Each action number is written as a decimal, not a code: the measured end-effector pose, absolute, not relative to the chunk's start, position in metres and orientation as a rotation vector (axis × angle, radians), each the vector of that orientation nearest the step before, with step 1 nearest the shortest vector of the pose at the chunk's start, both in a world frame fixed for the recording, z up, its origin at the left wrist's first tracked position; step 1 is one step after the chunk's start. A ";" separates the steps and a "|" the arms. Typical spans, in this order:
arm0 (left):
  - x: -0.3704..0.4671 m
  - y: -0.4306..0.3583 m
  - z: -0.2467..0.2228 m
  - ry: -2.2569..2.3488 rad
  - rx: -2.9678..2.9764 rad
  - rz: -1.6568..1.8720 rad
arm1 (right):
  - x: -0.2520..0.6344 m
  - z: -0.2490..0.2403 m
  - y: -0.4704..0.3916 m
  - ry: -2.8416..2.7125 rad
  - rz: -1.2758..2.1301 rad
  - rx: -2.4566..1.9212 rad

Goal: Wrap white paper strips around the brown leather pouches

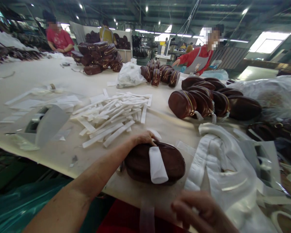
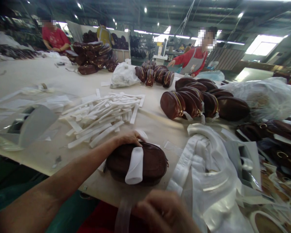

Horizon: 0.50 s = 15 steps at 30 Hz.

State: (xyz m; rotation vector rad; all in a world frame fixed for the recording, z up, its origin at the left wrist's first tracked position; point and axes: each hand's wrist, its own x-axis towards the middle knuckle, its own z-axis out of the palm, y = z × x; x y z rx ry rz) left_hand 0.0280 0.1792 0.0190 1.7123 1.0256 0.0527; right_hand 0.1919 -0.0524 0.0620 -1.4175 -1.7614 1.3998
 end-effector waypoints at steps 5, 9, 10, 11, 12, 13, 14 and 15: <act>0.029 0.175 0.020 0.997 1.718 0.079 | 0.211 0.067 0.057 -1.564 0.729 -1.725; 0.029 0.173 0.018 1.005 1.737 0.095 | 0.197 0.035 0.121 -1.613 0.984 -1.805; 0.028 0.173 0.017 1.015 1.743 0.095 | 0.193 0.030 0.128 -1.613 1.040 -1.795; 0.028 0.174 0.015 1.027 1.748 0.094 | 0.190 0.025 0.133 -1.610 1.086 -1.777; 0.027 0.175 0.013 1.039 1.751 0.094 | 0.187 0.023 0.135 -1.605 1.129 -1.757; 0.026 0.176 0.011 1.052 1.754 0.096 | 0.186 0.021 0.136 -1.596 1.163 -1.733; 0.026 0.177 0.009 1.062 1.756 0.100 | 0.184 0.021 0.135 -1.585 1.188 -1.706; 0.026 0.177 0.008 1.070 1.758 0.106 | 0.184 0.021 0.135 -1.573 1.207 -1.678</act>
